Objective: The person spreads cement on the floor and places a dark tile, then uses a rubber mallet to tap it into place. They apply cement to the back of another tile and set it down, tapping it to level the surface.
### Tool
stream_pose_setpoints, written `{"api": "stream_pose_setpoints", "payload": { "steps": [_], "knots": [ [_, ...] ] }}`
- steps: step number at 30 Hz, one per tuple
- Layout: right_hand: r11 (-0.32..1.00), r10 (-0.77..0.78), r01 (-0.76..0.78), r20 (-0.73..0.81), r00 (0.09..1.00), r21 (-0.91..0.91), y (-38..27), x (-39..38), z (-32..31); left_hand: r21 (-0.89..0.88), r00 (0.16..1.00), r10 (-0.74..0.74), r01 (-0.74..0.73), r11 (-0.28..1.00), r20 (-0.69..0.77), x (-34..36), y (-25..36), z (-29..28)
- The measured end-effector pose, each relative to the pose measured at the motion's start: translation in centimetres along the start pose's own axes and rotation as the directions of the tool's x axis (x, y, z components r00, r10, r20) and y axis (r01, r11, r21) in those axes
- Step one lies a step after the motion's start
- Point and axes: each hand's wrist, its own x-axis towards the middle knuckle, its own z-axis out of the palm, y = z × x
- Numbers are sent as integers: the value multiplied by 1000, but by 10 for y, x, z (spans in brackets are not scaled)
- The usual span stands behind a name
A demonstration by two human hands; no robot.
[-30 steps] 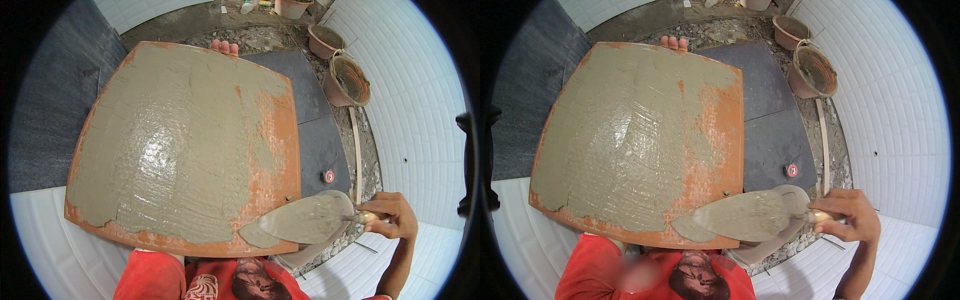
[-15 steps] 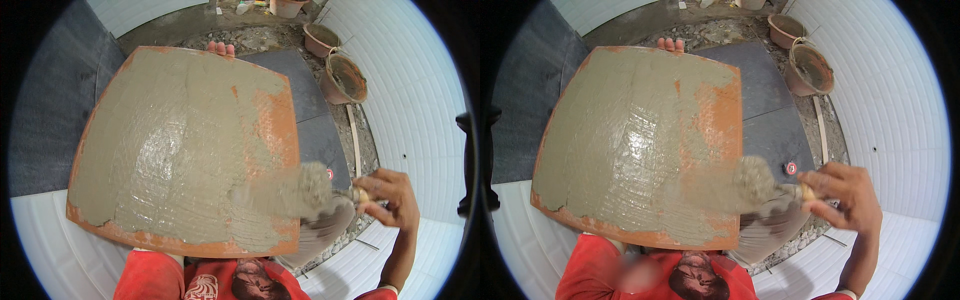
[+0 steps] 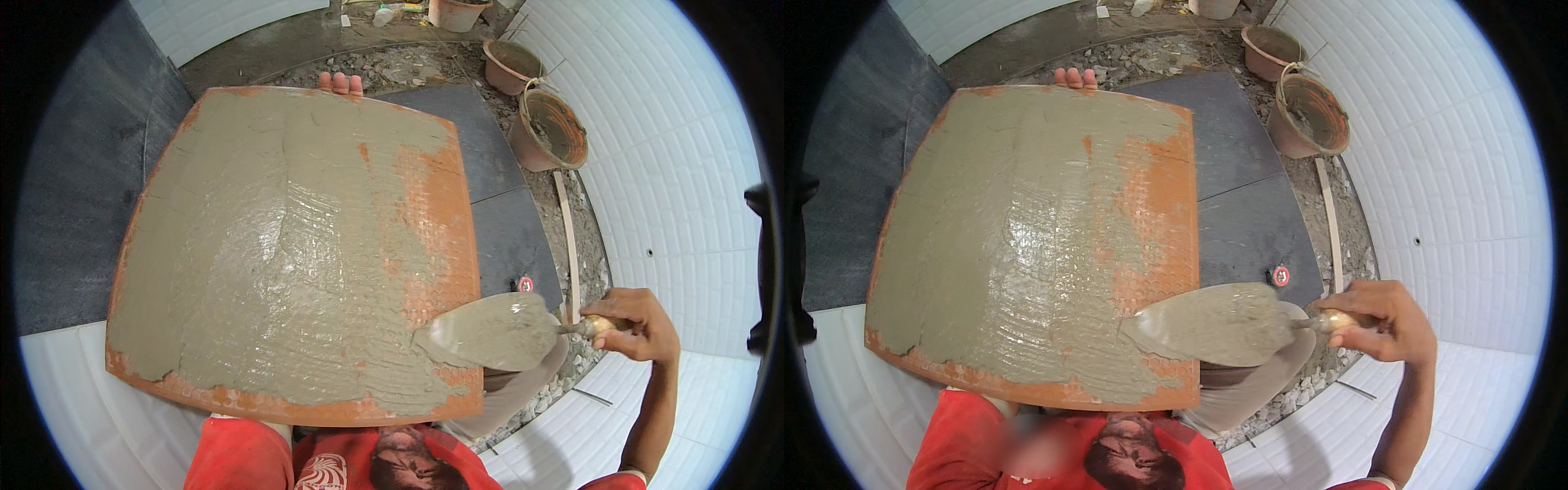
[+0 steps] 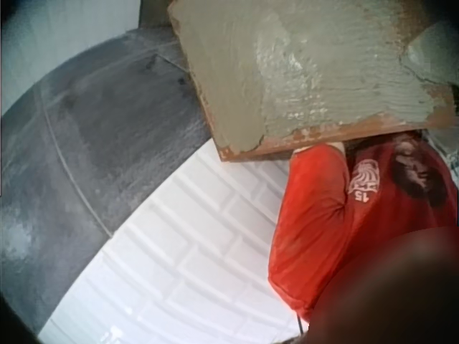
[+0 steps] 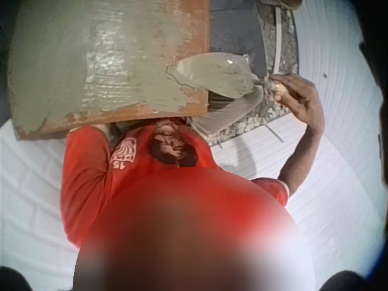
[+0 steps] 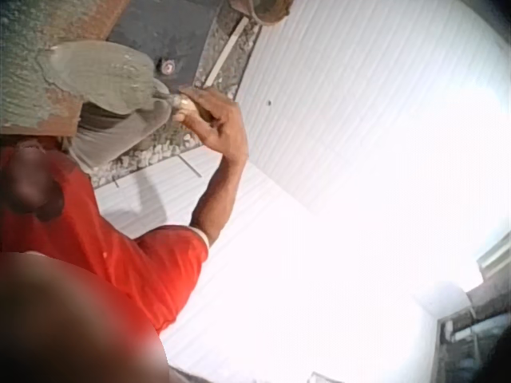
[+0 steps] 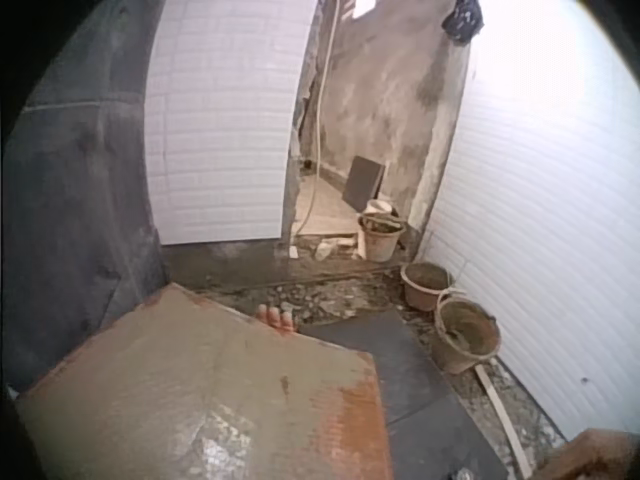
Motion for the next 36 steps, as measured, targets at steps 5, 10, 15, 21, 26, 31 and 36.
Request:
{"api": "stream_pose_setpoints", "payload": {
  "steps": [5,10,15,21,26,31,36],
  "knots": [
    [987,152,-156,-82,985,-48,-10,-18,-35,-90,998,-57,60,994,40,5,7,8],
    [991,-120,113,-109,987,-72,-25,-1,-11,63,974,2,13,998,-224,-1,5,32],
    [953,-46,-3,-154,987,-302,-43,36,-10,50,986,-4,13,999,-167,-4,1,44],
    [937,347,-329,-197,917,116,-39,91,-12,-107,992,-106,99,989,-66,-6,1,37],
    [855,457,-433,-19,889,286,-44,125,-4,-127,979,-179,166,978,-100,-6,7,34],
    [863,418,-419,66,906,284,-74,155,11,-171,968,-238,222,960,-84,-9,10,55],
    [914,300,-322,125,946,248,-114,178,19,-27,929,-197,199,980,-312,-18,10,84]
  ]
}}
